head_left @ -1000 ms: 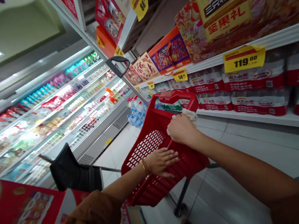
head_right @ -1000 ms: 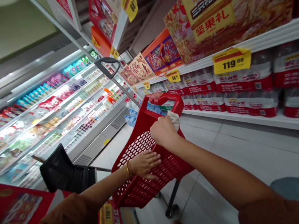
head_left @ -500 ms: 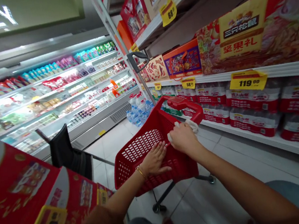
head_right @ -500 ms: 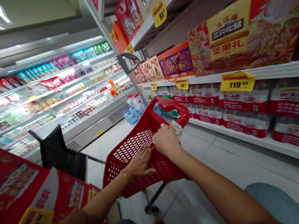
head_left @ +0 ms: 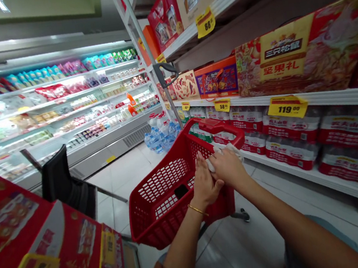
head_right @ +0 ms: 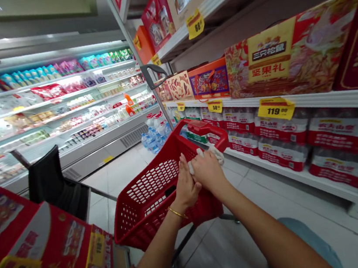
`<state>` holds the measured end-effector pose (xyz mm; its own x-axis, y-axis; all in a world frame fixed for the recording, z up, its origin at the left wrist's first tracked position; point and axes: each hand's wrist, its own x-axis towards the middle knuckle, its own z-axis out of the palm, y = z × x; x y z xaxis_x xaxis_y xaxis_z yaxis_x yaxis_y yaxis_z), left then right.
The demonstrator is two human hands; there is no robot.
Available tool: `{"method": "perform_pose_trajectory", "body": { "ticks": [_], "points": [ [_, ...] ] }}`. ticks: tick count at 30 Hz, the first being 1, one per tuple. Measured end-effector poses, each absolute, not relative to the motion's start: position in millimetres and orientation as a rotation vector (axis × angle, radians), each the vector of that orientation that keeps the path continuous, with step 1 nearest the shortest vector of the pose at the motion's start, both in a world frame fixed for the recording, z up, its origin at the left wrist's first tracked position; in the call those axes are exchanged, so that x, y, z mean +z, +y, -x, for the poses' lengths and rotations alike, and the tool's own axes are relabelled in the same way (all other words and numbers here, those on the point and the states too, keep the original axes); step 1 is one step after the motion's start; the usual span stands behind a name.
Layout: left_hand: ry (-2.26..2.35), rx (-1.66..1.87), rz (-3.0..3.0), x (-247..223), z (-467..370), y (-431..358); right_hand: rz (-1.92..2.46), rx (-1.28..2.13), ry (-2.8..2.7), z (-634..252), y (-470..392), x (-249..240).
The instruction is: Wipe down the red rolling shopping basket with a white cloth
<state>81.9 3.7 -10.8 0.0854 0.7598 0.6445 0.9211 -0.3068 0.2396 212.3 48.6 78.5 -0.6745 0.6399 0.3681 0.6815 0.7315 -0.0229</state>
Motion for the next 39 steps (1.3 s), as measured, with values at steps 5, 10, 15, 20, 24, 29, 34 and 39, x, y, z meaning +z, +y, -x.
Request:
{"method": "perform_pose_trajectory", "body": {
  "ticks": [5, 10, 15, 20, 24, 29, 34, 39],
  "points": [
    [-1.779, -1.016, 2.136, -24, -85, 7, 0.934, -0.167, -2.504, -222, 55, 66],
    [-1.800, -0.894, 2.165, -22, -84, 6, 0.775, -0.238, -2.399, -226, 64, 47],
    [-1.782, -0.825, 2.190, -17, -83, 3, 0.683, -0.260, -2.233, -233, 75, 27],
    [-1.705, -0.726, 2.236, -7, -87, -1, 0.647, -0.206, -2.069, -235, 80, 10],
    [-1.702, -0.660, 2.268, 0, -89, -4, 0.586, -0.142, -1.899, -229, 82, -9],
    [-1.732, -0.632, 2.288, 3, -87, -6, 0.467, -0.114, -1.787, -227, 81, -30],
    [-1.692, -0.665, 2.318, 2, -84, -6, 0.534, -0.106, -1.766, -225, 74, -41],
    [-1.698, -0.709, 2.318, 1, -83, -6, 0.542, -0.122, -1.800, -224, 75, -53]
  ]
}}
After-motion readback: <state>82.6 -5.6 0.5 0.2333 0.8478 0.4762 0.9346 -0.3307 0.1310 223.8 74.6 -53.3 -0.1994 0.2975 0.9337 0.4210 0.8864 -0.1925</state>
